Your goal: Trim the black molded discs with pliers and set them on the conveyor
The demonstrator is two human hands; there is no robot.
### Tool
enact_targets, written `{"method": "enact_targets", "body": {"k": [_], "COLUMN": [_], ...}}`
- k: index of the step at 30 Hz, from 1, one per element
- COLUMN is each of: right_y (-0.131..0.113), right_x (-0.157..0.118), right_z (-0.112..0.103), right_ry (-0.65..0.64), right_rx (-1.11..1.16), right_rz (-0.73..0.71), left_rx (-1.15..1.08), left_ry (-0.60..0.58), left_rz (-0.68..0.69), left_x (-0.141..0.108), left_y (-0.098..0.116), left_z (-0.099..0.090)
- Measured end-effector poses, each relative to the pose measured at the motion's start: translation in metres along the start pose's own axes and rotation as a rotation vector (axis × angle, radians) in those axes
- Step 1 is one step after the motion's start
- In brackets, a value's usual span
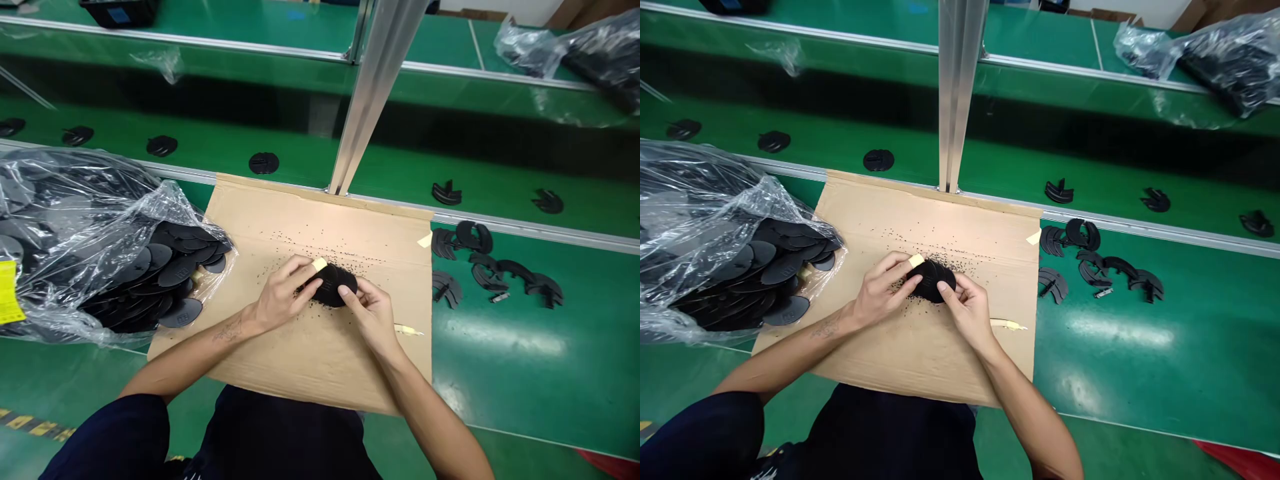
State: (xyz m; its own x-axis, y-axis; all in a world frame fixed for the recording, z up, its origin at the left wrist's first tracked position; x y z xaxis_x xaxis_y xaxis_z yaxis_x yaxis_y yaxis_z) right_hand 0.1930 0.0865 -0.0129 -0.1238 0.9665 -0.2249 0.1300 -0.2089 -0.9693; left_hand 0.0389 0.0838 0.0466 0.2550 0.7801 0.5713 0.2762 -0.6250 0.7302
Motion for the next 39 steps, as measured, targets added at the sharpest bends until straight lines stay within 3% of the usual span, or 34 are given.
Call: {"method": "enact_targets", "body": {"k": [7, 15, 20, 25, 30, 39], "right_y": [-0.002, -0.008, -0.010, -0.010, -0.006, -0.040], "right_x": [-0.001, -0.005, -0.007, -0.008, -0.006, -0.011], "right_z": [-0.004, -0.005, -0.002, -0.001, -0.002, -0.001], "right_ry": [0.097, 0.146, 0.112, 0.117, 0.084, -0.009], "right_rx": [-0.093, -0.105, -0.143, -0.172, -0.215, -0.582], "right_rz": [-0.047, -0.109, -0.123, -0.123, -0.122, -0.486], "left_rx": [-0.056, -0.412, -0.516, -0.446, -0.364, -0.071], "left_ry": [0.021, -0.009, 0.015, 0.021, -0.021, -0.208], "left_rz": [-0.007, -0.411, -0.482, -0.425, -0.252, 0.091], "left_x": [-0.006, -0.017, -0.022, -0.018, -0.007, -0.003], "left_y": [0.002, -0.037, -0.043, -0.036, -0.020, 0.009], "left_z": [0.004, 0.015, 0.018, 0.015, 0.009, 0.008]}}
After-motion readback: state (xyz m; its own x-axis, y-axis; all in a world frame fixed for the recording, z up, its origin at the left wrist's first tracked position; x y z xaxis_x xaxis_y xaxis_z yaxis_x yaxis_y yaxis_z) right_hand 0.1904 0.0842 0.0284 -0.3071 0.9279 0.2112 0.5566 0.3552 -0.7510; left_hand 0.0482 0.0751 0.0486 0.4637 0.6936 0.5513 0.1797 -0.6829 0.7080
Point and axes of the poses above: each hand's wrist, its own x-axis towards the middle knuckle, its own z-axis out of the palm, y = z × x, the point moved 9 cm from there along x, towards the middle knuckle, and after that the axes turned 14 degrees about -x, right-handed, at the moved point
